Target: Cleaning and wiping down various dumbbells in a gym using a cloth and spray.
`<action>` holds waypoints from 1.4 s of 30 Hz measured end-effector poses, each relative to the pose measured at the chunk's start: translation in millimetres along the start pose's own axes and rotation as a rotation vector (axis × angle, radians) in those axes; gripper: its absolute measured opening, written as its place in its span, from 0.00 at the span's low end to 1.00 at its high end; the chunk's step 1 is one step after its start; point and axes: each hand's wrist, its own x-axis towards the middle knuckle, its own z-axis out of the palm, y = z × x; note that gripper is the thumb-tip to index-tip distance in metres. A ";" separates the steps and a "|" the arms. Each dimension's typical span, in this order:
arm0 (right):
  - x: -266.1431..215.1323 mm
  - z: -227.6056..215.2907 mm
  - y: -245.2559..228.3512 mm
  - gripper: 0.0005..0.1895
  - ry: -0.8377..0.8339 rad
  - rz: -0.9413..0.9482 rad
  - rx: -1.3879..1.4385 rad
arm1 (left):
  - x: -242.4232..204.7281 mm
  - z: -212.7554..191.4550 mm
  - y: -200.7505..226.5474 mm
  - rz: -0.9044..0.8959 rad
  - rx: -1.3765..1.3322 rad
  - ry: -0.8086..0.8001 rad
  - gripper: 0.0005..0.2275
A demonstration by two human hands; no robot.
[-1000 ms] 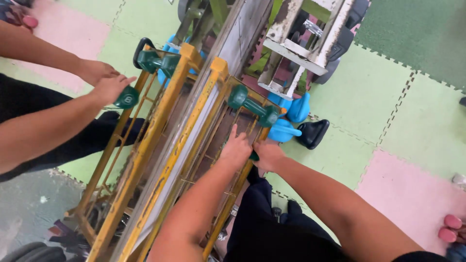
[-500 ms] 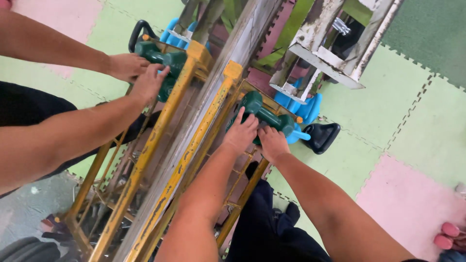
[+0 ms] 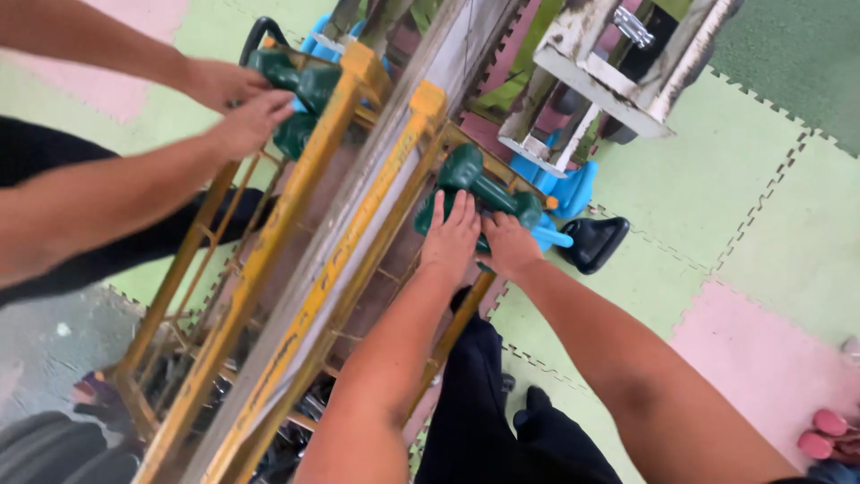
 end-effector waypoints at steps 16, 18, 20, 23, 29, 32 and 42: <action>-359.2 109.7 62.4 0.33 0.095 -0.174 0.048 | -218.2 1.1 374.1 -0.432 -0.592 0.013 0.29; -408.8 106.4 65.6 0.35 -0.014 -0.122 0.001 | -242.5 -5.1 417.1 -0.396 -0.571 -0.065 0.32; -454.7 126.2 79.4 0.35 -0.070 -0.098 -0.028 | -267.6 0.2 462.6 -0.378 -0.552 -0.069 0.30; -498.2 150.0 84.6 0.34 -0.157 -0.080 -0.060 | -301.0 -3.5 496.5 -0.352 -0.555 -0.128 0.30; -539.4 183.0 52.5 0.36 -0.319 -0.079 -0.021 | -361.5 16.4 515.2 -0.421 -0.709 -0.226 0.31; -537.9 206.3 37.4 0.36 -0.359 -0.079 -0.012 | -382.7 18.3 500.3 -0.486 -0.809 -0.262 0.34; -470.0 319.5 -52.8 0.33 -0.372 -0.115 -0.266 | -434.0 161.7 465.7 -0.786 -0.935 -0.110 0.35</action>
